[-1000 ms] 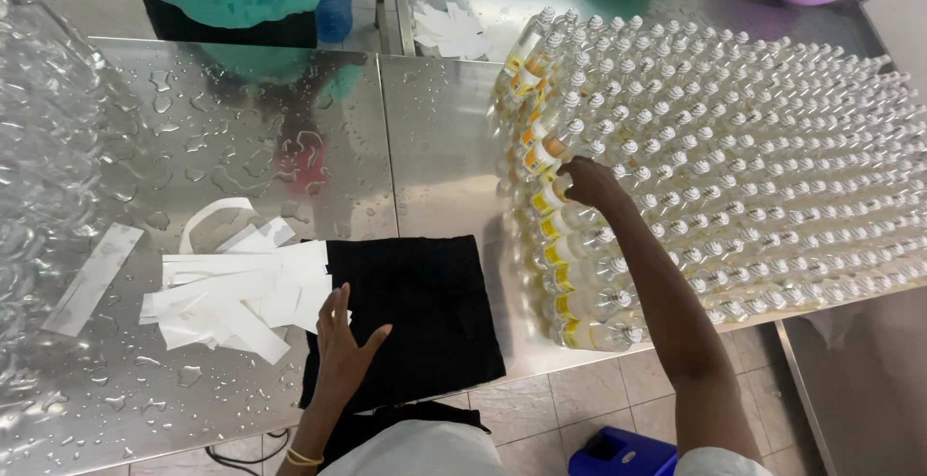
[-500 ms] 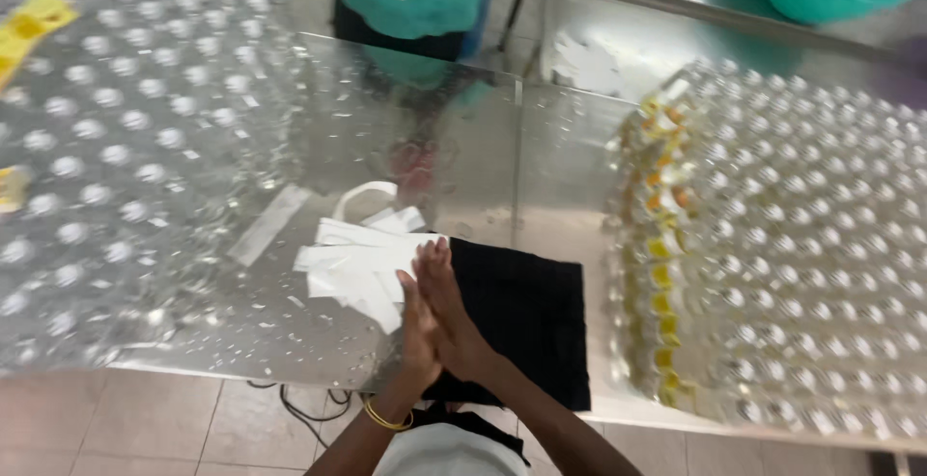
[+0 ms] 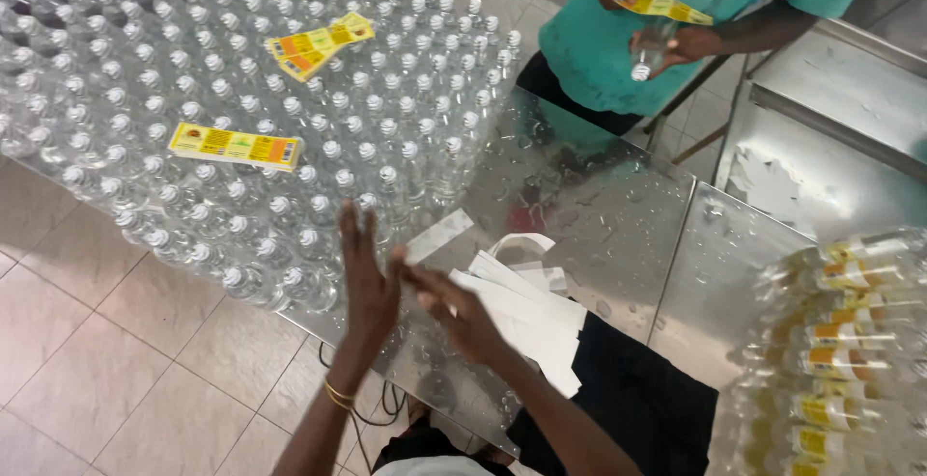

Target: The person repeatedly picks up clear plastic bottles, applies yellow labels to them by hand, and places the labeled bottles onto a stainless steel table among other bottles. The process is repeated multiple times.

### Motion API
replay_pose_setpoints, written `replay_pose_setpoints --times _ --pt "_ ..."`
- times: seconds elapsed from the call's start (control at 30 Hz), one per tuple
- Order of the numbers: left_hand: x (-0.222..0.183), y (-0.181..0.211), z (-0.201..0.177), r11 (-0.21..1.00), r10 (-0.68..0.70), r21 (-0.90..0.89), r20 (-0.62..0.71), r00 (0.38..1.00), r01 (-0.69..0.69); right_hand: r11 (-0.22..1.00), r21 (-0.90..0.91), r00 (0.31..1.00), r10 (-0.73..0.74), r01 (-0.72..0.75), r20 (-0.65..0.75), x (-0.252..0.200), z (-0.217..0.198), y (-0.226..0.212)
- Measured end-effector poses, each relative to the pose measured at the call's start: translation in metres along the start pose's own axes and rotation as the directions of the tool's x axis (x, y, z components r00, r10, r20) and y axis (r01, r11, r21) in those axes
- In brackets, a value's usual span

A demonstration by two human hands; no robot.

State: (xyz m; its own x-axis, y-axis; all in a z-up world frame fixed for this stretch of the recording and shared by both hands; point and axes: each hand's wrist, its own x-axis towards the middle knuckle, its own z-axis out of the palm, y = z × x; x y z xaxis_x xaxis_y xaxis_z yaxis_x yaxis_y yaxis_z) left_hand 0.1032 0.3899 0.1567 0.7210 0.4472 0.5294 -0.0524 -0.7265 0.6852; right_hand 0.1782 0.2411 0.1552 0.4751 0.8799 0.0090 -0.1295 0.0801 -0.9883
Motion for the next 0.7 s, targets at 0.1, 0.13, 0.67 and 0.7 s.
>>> replay_pose_setpoints --times 0.1,0.13,0.67,0.7 --pt "0.043 -0.091 -0.045 0.931 -0.351 0.111 0.019 0.936 0.347 0.554 -0.825 0.883 -0.437 0.114 -0.171 0.094 -0.098 0.070" --pt "0.052 -0.123 -0.056 0.933 -0.258 0.262 0.004 0.966 0.248 0.508 -0.860 0.884 -0.383 -0.041 -0.268 0.122 -0.118 0.065" --pt "0.081 -0.275 -0.078 0.629 0.224 0.734 0.145 0.964 -0.256 0.782 -0.591 0.744 -0.272 -0.199 -0.610 0.106 -0.143 0.093" --pt "0.088 -0.274 -0.088 0.632 0.235 0.726 0.152 0.960 -0.269 0.782 -0.589 0.733 -0.276 -0.205 -0.621 0.089 -0.136 0.080"
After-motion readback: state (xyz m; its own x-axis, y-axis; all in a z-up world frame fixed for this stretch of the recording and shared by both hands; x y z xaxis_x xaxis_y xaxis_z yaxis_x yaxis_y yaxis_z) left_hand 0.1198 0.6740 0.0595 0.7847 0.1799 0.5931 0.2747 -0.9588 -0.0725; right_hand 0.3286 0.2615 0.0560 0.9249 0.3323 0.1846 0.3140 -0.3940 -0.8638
